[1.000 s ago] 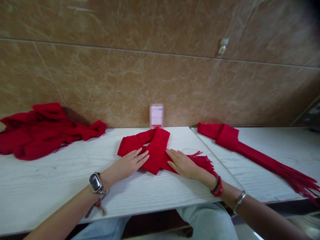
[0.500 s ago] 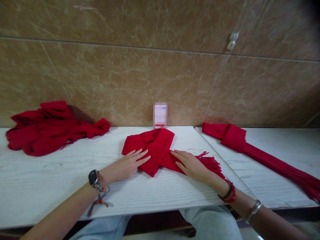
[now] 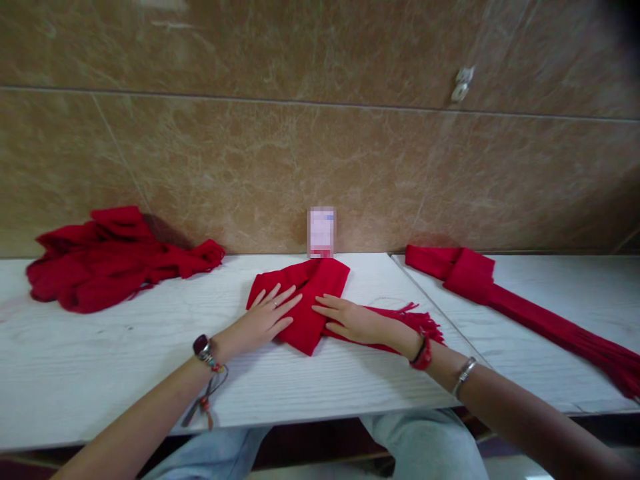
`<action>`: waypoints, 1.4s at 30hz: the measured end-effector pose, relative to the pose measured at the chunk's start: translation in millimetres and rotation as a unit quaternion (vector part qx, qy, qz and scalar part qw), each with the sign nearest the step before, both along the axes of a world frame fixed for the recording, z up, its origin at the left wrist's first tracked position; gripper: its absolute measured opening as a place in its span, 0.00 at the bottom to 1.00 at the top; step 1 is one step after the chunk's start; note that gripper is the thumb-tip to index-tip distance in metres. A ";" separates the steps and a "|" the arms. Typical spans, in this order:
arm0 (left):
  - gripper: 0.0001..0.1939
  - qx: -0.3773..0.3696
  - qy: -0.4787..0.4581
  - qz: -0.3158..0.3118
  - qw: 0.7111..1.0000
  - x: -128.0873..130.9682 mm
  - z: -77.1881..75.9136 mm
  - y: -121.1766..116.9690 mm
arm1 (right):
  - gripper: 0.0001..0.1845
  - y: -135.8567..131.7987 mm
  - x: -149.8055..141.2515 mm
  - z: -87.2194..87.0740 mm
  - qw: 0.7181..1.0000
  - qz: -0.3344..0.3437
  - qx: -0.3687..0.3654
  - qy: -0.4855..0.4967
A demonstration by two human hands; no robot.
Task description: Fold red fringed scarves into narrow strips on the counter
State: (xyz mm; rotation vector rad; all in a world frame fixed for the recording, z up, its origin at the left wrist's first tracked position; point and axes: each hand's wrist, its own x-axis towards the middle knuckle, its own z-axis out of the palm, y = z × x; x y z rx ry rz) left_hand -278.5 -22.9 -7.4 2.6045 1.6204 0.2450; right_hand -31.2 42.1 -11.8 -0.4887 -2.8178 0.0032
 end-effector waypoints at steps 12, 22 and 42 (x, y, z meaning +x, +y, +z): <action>0.24 0.094 0.045 0.064 0.992 -8.3 6.2 17.6 | 0.20 1.0 -4.6 10.0 0.998 -0.054 -0.001 0.027; 0.22 0.103 0.040 0.061 0.992 -13.8 -19.2 21.8 | 0.33 -18.7 -19.4 -11.0 0.996 -0.051 -0.059 -0.041; 0.24 -0.048 0.008 -0.128 0.991 15.2 6.6 1.4 | 0.10 140.3 2.1 -14.4 0.893 -0.364 -0.219 0.145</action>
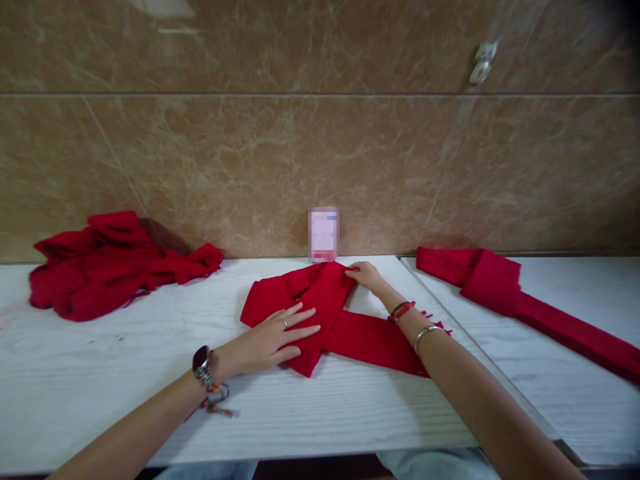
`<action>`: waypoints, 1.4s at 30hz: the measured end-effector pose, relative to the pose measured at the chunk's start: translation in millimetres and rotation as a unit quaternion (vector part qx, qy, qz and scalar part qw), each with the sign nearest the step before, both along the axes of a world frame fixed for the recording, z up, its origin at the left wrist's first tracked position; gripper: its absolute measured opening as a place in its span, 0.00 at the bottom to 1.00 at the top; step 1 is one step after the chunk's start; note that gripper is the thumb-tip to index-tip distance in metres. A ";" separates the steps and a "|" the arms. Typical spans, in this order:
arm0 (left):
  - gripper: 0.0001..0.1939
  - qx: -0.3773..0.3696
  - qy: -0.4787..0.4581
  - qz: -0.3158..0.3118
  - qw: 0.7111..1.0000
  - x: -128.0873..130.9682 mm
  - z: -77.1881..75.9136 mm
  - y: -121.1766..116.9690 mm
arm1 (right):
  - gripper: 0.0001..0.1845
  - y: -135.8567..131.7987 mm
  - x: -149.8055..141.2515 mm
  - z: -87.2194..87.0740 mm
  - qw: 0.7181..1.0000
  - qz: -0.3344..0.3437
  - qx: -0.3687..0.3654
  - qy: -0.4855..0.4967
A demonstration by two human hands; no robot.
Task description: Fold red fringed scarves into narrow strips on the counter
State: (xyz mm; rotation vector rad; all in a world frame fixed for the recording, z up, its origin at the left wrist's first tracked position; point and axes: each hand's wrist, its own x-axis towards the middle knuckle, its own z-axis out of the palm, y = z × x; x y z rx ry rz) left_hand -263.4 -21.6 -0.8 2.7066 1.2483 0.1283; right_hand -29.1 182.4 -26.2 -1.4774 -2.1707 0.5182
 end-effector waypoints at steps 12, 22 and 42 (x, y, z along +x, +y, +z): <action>0.28 -0.016 -0.010 0.037 0.999 -7.3 4.3 -3.4 | 0.18 -23.5 13.0 25.0 0.948 0.267 0.169 -0.042; 0.21 0.052 -0.184 0.160 0.969 2.9 -3.1 -1.8 | 0.12 -29.8 1.0 14.2 0.952 0.226 0.204 -0.026; 0.13 0.176 -0.100 -0.091 0.975 33.6 2.2 -26.9 | 0.16 -101.6 33.9 27.2 0.898 0.402 0.156 -0.086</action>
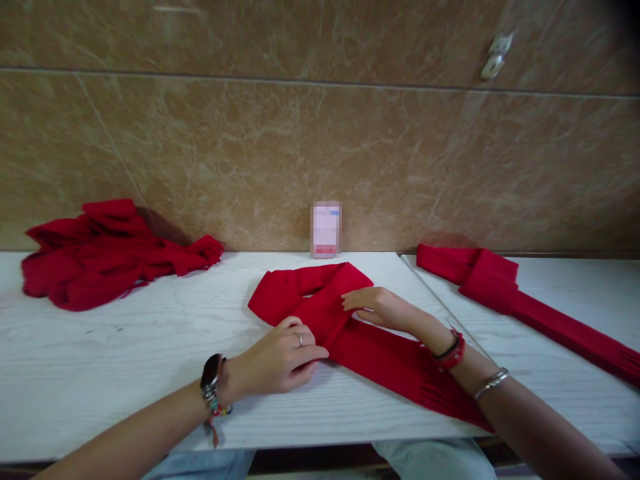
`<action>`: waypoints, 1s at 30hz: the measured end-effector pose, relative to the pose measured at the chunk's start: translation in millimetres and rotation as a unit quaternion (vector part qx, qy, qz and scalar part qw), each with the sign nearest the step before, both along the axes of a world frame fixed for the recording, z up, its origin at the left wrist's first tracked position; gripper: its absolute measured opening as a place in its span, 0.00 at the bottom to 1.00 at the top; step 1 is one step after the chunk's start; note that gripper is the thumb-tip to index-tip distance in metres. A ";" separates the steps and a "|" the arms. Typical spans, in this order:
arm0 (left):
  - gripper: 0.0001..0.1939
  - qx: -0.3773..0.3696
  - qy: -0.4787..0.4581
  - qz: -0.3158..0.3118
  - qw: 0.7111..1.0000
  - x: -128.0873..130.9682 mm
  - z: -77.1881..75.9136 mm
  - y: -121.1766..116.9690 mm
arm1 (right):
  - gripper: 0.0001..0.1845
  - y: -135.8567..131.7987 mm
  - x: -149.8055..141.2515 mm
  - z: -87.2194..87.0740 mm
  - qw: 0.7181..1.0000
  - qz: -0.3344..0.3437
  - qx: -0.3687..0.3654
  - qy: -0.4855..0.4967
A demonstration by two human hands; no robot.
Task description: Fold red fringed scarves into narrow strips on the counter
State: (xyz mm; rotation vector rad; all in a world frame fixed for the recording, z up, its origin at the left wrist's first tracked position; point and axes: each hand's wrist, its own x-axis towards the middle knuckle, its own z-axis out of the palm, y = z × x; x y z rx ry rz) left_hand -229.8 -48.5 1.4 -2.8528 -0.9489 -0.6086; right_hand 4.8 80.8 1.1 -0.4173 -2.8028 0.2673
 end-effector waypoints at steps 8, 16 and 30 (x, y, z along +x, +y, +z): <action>0.26 -0.087 0.074 0.128 0.985 -7.2 -8.4 9.8 | 0.22 -1.1 -10.8 -4.0 0.996 -0.057 -0.038 0.059; 0.31 -0.153 0.133 0.134 0.970 -6.8 -3.9 3.6 | 0.27 -5.7 -26.2 -14.7 0.988 -0.102 -0.024 -0.113; 0.29 -0.162 0.126 0.157 0.966 -7.0 -6.7 0.1 | 0.26 46.3 -23.1 -30.3 0.987 -0.121 0.033 -0.096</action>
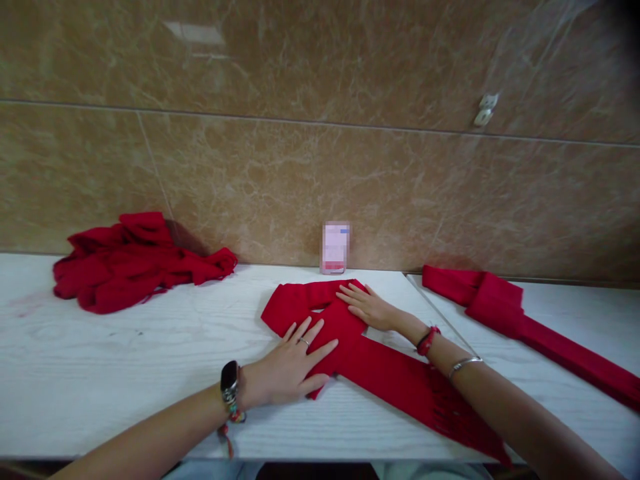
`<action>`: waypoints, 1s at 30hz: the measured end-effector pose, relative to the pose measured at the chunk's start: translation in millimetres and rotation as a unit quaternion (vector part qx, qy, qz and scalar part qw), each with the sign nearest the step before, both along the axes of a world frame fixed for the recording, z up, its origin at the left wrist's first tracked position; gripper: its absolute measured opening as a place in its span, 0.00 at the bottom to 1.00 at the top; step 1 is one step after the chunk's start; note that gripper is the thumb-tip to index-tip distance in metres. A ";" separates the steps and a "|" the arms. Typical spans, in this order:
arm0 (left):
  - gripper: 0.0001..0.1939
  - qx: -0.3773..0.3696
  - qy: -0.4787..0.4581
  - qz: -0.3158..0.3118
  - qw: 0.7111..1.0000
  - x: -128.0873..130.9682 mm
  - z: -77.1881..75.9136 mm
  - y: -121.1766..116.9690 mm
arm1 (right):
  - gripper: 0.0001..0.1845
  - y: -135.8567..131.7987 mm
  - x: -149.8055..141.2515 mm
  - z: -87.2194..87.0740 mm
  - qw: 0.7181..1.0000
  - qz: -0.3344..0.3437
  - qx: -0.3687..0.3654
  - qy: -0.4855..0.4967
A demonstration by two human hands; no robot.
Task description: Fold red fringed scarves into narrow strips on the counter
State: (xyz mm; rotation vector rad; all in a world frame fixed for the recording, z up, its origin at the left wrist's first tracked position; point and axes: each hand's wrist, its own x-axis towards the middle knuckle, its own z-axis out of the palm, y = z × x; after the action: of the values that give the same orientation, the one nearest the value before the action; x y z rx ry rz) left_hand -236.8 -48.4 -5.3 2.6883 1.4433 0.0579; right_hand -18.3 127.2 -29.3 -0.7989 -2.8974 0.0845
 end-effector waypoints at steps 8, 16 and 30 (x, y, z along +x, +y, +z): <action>0.29 0.006 -0.013 -0.003 1.000 -5.3 2.6 2.4 | 0.27 46.4 12.2 7.1 0.996 -0.084 -0.012 0.022; 0.27 0.140 -0.002 0.219 0.966 -34.6 -12.2 28.5 | 0.30 -28.7 -57.8 27.4 0.994 0.081 -0.053 0.055; 0.21 0.177 0.028 0.174 0.968 -32.7 -6.9 40.0 | 0.20 -47.1 -66.5 19.3 0.998 -0.022 0.043 0.040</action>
State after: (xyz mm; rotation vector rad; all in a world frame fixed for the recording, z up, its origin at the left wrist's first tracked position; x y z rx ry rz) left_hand -269.5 -8.4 -12.2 2.6684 2.0876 0.2915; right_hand -84.8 80.0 -10.0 -0.8233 -2.7859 -0.0114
